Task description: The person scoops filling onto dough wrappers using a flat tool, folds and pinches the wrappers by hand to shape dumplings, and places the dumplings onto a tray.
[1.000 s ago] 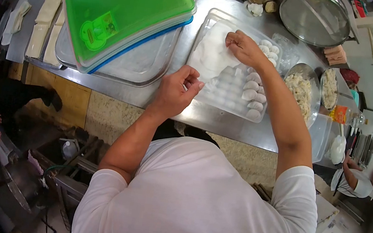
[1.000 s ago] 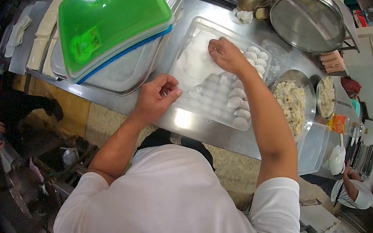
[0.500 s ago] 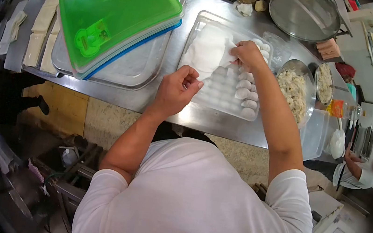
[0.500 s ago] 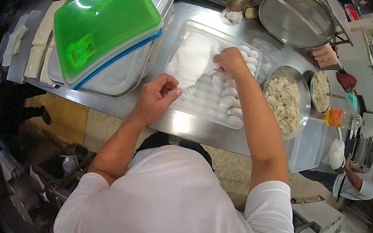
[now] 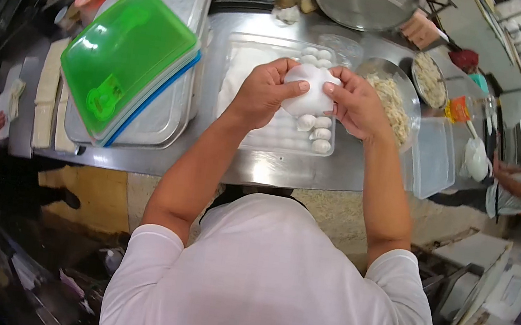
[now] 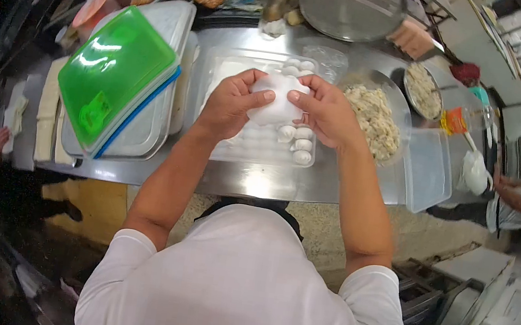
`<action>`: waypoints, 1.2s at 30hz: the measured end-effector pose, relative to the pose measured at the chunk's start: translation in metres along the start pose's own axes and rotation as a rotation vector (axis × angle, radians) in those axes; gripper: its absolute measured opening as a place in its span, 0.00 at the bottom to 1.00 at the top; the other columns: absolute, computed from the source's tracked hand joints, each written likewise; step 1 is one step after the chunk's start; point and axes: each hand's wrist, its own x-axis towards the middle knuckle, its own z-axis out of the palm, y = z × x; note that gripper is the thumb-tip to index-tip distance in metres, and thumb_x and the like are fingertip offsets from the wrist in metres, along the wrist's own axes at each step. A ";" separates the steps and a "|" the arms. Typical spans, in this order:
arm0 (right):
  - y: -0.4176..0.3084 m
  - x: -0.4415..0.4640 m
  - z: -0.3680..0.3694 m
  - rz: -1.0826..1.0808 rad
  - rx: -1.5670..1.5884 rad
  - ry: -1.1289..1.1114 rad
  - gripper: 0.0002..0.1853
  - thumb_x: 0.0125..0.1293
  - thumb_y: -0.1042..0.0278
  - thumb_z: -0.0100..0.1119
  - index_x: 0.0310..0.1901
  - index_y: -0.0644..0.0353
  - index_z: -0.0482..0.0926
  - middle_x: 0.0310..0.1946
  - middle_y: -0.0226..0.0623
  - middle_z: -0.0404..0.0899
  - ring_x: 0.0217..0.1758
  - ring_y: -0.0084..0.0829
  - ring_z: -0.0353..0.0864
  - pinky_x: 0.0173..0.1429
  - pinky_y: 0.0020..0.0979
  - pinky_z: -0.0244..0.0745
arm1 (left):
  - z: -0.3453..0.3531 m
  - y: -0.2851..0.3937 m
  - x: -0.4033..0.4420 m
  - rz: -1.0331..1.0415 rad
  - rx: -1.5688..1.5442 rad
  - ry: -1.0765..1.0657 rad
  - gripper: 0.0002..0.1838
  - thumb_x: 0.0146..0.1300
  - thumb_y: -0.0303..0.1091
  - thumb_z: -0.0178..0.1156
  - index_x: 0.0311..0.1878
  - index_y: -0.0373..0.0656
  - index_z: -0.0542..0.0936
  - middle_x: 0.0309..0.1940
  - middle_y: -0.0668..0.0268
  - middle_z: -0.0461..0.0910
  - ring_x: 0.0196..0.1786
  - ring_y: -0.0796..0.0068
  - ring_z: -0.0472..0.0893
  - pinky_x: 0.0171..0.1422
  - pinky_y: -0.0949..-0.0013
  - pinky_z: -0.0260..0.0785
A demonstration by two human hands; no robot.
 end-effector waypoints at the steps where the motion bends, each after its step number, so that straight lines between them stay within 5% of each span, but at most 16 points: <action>1: 0.000 -0.019 -0.009 -0.046 -0.068 0.061 0.16 0.74 0.65 0.61 0.57 0.63 0.74 0.47 0.34 0.80 0.49 0.21 0.83 0.47 0.26 0.84 | 0.013 0.005 0.003 0.032 0.104 -0.065 0.17 0.67 0.26 0.67 0.56 0.34 0.76 0.48 0.65 0.83 0.48 0.79 0.82 0.54 0.73 0.76; 5: 0.048 -0.067 -0.048 -0.219 0.411 0.009 0.28 0.76 0.49 0.57 0.65 0.63 0.71 0.56 0.43 0.79 0.57 0.34 0.82 0.61 0.38 0.80 | 0.072 0.018 0.013 -0.021 0.389 -0.305 0.14 0.67 0.24 0.66 0.54 0.36 0.78 0.45 0.68 0.82 0.46 0.85 0.80 0.51 0.77 0.74; 8: 0.061 -0.095 -0.011 -0.258 0.753 -0.118 0.26 0.77 0.52 0.55 0.67 0.63 0.70 0.61 0.46 0.77 0.60 0.38 0.82 0.64 0.44 0.78 | 0.104 0.000 0.020 -0.201 0.528 -0.442 0.14 0.67 0.26 0.67 0.53 0.36 0.79 0.45 0.70 0.82 0.45 0.86 0.79 0.50 0.76 0.74; 11: 0.089 -0.115 -0.031 -0.346 0.931 0.024 0.26 0.76 0.53 0.56 0.67 0.64 0.71 0.62 0.46 0.77 0.67 0.41 0.77 0.73 0.47 0.71 | 0.118 -0.029 0.027 -0.181 0.826 -0.427 0.14 0.64 0.31 0.70 0.50 0.38 0.80 0.39 0.63 0.84 0.39 0.76 0.83 0.45 0.69 0.76; 12: 0.095 -0.122 -0.039 -0.364 0.945 0.037 0.26 0.76 0.53 0.56 0.67 0.64 0.71 0.62 0.46 0.77 0.67 0.41 0.77 0.73 0.47 0.71 | 0.123 -0.033 0.029 -0.003 1.142 -0.463 0.17 0.64 0.31 0.69 0.54 0.38 0.79 0.42 0.61 0.83 0.41 0.72 0.83 0.48 0.68 0.76; 14: 0.103 -0.137 -0.056 -0.258 0.716 0.434 0.19 0.75 0.63 0.58 0.61 0.64 0.75 0.57 0.41 0.81 0.58 0.38 0.83 0.64 0.44 0.78 | 0.125 -0.044 0.035 0.186 1.451 -0.512 0.20 0.64 0.32 0.69 0.57 0.37 0.78 0.44 0.58 0.83 0.43 0.67 0.82 0.51 0.67 0.76; 16: 0.114 -0.156 -0.075 -0.263 0.743 0.525 0.17 0.74 0.65 0.58 0.59 0.64 0.77 0.54 0.41 0.83 0.57 0.38 0.84 0.63 0.44 0.79 | 0.112 -0.070 0.053 0.350 1.900 -0.488 0.22 0.63 0.35 0.68 0.58 0.40 0.76 0.46 0.51 0.81 0.43 0.53 0.83 0.50 0.59 0.77; 17: 0.126 -0.166 -0.090 -0.239 0.672 0.577 0.16 0.74 0.66 0.58 0.59 0.65 0.77 0.54 0.41 0.83 0.56 0.38 0.84 0.63 0.44 0.79 | 0.104 -0.084 0.061 0.272 2.073 -0.576 0.19 0.65 0.34 0.63 0.58 0.41 0.75 0.48 0.49 0.80 0.45 0.47 0.83 0.51 0.52 0.77; 24: 0.131 -0.207 -0.114 -0.266 0.759 0.638 0.22 0.78 0.61 0.53 0.63 0.69 0.72 0.60 0.47 0.79 0.63 0.44 0.81 0.69 0.51 0.76 | 0.133 -0.099 0.068 -0.042 2.160 -0.626 0.21 0.62 0.24 0.53 0.59 0.44 0.79 0.45 0.49 0.82 0.48 0.47 0.84 0.53 0.48 0.75; 36: 0.146 -0.194 -0.138 -0.250 0.964 0.591 0.21 0.79 0.57 0.51 0.62 0.66 0.72 0.59 0.48 0.80 0.62 0.45 0.81 0.68 0.53 0.75 | 0.138 -0.082 0.085 -0.053 1.992 -0.627 0.27 0.56 0.17 0.52 0.60 0.42 0.81 0.46 0.47 0.85 0.52 0.47 0.83 0.59 0.52 0.75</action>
